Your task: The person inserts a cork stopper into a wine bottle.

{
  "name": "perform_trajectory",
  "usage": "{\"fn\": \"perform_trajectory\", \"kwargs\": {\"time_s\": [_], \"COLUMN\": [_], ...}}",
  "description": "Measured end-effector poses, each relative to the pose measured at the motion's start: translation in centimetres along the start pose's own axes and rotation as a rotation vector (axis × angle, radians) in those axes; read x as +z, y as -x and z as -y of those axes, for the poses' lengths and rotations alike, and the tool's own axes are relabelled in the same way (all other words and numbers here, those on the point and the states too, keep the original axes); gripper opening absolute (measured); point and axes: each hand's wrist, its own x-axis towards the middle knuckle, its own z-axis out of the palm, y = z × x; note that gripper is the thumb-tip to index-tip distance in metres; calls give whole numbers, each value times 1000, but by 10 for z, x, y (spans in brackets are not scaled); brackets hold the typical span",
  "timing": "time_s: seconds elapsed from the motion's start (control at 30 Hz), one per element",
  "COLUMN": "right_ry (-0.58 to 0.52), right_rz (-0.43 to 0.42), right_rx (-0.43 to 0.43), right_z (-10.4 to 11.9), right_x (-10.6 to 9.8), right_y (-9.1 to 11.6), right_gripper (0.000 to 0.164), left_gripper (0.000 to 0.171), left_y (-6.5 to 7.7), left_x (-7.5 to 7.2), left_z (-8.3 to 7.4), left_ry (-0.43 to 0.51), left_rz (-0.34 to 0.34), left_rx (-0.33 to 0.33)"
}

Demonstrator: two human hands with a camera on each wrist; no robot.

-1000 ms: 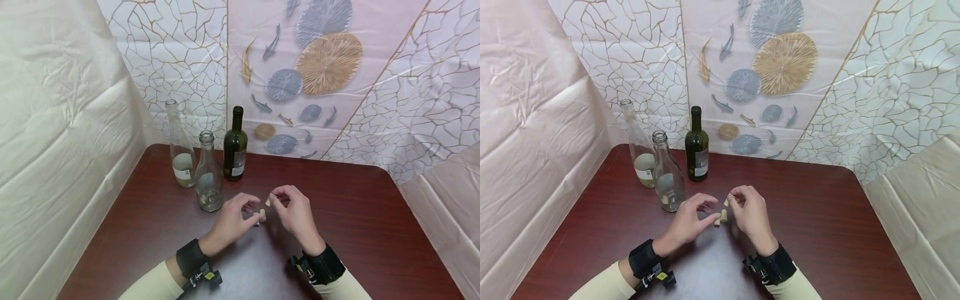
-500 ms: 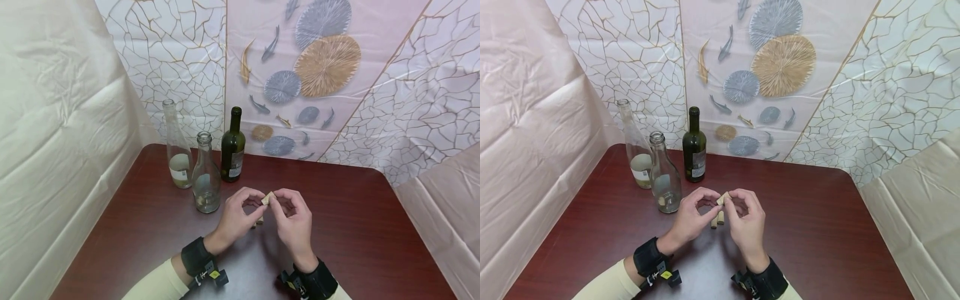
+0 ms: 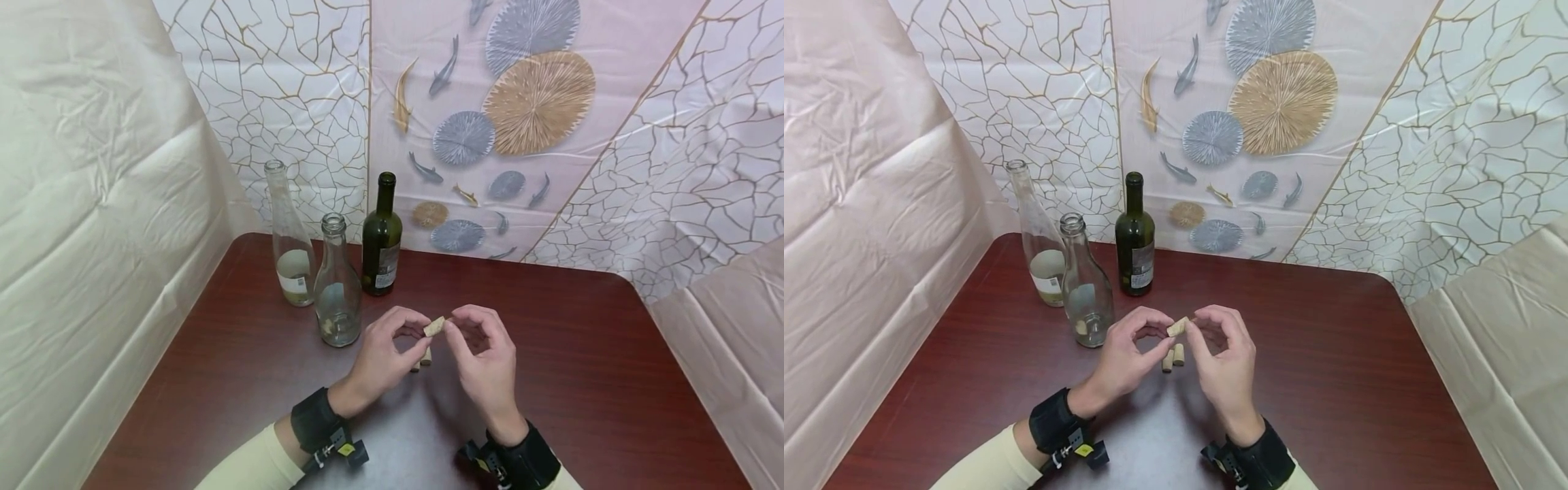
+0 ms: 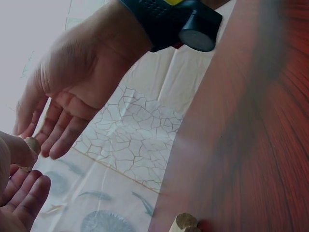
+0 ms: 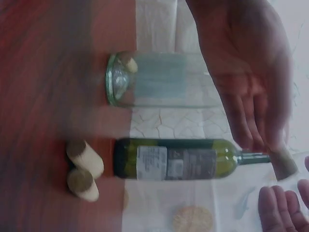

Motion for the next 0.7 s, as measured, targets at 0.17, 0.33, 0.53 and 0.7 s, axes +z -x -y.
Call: {"fn": "perform_trajectory", "kwargs": {"time_s": [0.17, 0.33, 0.53, 0.7], "right_ry": [14, -95, -425, -601], "right_rz": [19, 160, 390, 511], "right_rx": [43, 305, 681, 767], "right_z": [2, 6, 1, -6], "right_x": [-14, -28, -36, -37], "right_y": [-7, -16, -22, -18], "right_gripper": [25, 29, 32, 24], "left_gripper": [29, 27, 21, 18], "left_y": [2, 2, -1, -2], "left_x": [-4, -11, -18, -19], "left_z": [2, 3, 4, 4], "left_ry": [-68, -238, -435, -497], "left_rz": [6, 31, 85, 114], "left_rx": [73, 189, 452, 616]}}
